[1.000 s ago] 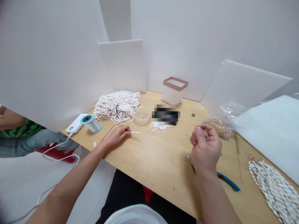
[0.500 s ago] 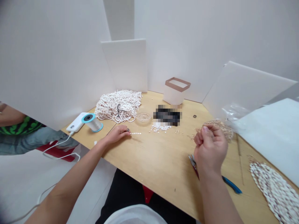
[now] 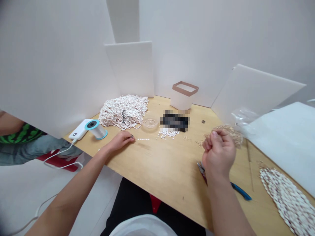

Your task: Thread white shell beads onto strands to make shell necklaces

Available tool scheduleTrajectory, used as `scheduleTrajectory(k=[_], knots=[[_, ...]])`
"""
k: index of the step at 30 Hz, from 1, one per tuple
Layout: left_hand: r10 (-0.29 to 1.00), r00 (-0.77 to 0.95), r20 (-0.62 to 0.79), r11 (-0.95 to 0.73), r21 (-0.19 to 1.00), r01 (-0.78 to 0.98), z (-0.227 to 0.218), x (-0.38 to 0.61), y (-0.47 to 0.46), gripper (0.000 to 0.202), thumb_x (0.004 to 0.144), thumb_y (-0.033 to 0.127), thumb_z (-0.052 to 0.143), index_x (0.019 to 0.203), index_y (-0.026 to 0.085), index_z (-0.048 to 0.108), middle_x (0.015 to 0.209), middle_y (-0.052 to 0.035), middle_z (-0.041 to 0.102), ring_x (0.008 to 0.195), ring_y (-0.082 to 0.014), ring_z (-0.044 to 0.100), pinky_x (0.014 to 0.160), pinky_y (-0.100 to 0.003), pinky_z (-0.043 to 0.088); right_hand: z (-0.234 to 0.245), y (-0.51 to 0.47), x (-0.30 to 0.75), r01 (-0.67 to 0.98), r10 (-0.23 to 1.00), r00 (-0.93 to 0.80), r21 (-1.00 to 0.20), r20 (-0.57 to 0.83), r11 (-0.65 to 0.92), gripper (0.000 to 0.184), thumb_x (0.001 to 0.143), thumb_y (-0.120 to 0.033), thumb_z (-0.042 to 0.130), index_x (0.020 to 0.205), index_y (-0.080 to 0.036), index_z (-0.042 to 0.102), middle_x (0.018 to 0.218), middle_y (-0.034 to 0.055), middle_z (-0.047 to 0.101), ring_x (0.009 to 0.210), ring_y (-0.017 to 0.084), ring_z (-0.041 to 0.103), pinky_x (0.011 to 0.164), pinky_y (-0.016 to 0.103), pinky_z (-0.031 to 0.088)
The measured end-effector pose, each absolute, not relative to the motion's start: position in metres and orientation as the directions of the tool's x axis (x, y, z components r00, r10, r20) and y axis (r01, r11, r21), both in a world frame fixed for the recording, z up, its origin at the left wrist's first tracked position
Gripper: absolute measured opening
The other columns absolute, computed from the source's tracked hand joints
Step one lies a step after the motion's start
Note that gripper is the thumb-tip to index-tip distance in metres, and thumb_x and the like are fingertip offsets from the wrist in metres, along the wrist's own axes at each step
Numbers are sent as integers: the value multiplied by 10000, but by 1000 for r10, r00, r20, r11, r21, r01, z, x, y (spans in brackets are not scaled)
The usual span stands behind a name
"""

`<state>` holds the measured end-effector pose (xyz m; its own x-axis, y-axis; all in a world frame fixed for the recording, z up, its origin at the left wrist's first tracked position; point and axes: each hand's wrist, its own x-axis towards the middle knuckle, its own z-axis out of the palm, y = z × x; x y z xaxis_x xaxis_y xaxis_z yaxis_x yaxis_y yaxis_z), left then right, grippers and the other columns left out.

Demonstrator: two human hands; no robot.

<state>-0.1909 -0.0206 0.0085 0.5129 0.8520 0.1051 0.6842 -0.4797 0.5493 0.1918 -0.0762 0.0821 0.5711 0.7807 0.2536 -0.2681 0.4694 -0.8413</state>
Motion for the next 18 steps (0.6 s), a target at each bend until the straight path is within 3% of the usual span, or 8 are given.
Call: scheduleTrajectory(k=[7, 13, 18], knots=[[839, 517, 170, -543, 328, 773, 10, -176, -24, 229, 878, 367, 589, 996, 228, 727, 1036, -68, 680, 1023, -217, 577, 973, -375, 354, 80, -75, 181, -243, 827, 495, -872, 266, 425, 188, 754, -236, 732, 835, -189, 569, 576, -76, 408, 475, 63, 332, 422, 185, 246], [789, 590, 170, -607, 364, 707, 8, -121, -28, 219, 878, 349, 592, 1004, 211, 706, 1062, -68, 676, 1016, -209, 583, 951, -349, 369, 80, -73, 177, -226, 855, 458, -898, 244, 378, 224, 748, -287, 747, 840, -195, 564, 580, -80, 396, 471, 58, 324, 422, 181, 244], [788, 599, 141, -608, 332, 721, -3, -91, -21, 138, 864, 302, 619, 905, 195, 696, 955, -60, 691, 930, -201, 602, 901, -337, 380, 88, -74, 181, -237, 838, 471, -876, 274, 420, 216, 753, -280, 743, 835, -201, 559, 578, -83, 374, 469, 58, 314, 423, 182, 241]])
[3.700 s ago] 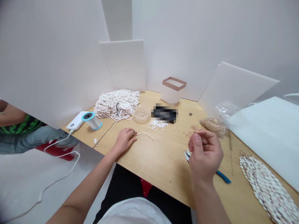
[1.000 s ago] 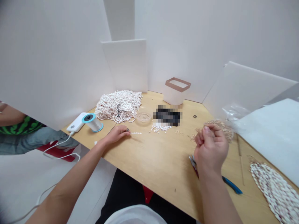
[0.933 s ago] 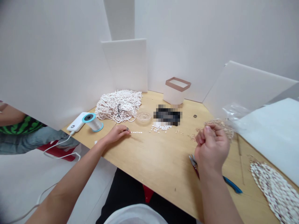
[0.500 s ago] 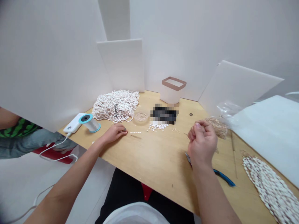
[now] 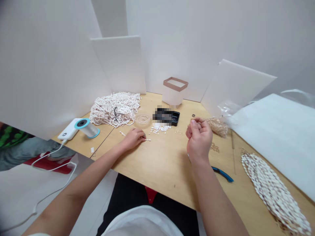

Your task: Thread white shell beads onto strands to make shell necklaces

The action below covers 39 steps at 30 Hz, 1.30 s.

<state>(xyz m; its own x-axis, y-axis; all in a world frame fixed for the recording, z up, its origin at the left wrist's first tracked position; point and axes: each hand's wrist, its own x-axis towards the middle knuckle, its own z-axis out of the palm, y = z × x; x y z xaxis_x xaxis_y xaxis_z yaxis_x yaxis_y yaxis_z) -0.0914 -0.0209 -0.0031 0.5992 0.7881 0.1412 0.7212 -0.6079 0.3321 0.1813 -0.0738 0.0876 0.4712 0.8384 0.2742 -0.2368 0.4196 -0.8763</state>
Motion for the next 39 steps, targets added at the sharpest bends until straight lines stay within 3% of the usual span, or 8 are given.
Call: scheduleTrajectory(k=[13, 20, 25, 31, 39], knots=[[836, 532, 135, -545, 317, 776, -2, -125, -14, 157, 877, 322, 606, 827, 180, 651, 899, -57, 689, 897, -197, 593, 920, -357, 340, 87, -73, 192, -275, 840, 484, -868, 246, 413, 245, 721, -277, 762, 819, -191, 554, 597, -80, 380, 484, 57, 322, 425, 178, 240], [790, 583, 187, -609, 342, 716, 3, -95, -14, 190, 858, 358, 628, 951, 197, 667, 1014, -56, 688, 968, -210, 591, 921, -354, 342, 84, -69, 183, -254, 864, 441, -889, 243, 380, 240, 737, -294, 745, 857, -190, 565, 610, -78, 391, 487, 55, 332, 429, 174, 252], [736, 655, 171, -669, 338, 662, -4, -75, -10, 180, 892, 342, 581, 868, 195, 682, 941, -40, 685, 933, -187, 601, 906, -334, 348, 84, -69, 185, -262, 865, 431, -882, 256, 392, 220, 756, -280, 734, 866, -192, 565, 608, -80, 384, 486, 54, 322, 431, 169, 254], [790, 594, 151, -606, 335, 721, -7, -95, -7, 202, 901, 348, 563, 853, 189, 678, 926, -52, 688, 938, -195, 593, 909, -342, 340, 85, -68, 195, -271, 835, 482, -860, 267, 432, 214, 747, -258, 736, 843, -191, 556, 579, -87, 371, 479, 57, 318, 430, 173, 246], [792, 571, 218, -609, 356, 709, 21, -116, -1, 235, 904, 388, 550, 917, 197, 687, 963, -67, 696, 920, -198, 603, 924, -357, 365, 48, -60, 174, -310, 955, 273, -930, 112, 198, 256, 787, -293, 668, 988, -217, 530, 540, -110, 366, 452, 67, 313, 441, 173, 238]])
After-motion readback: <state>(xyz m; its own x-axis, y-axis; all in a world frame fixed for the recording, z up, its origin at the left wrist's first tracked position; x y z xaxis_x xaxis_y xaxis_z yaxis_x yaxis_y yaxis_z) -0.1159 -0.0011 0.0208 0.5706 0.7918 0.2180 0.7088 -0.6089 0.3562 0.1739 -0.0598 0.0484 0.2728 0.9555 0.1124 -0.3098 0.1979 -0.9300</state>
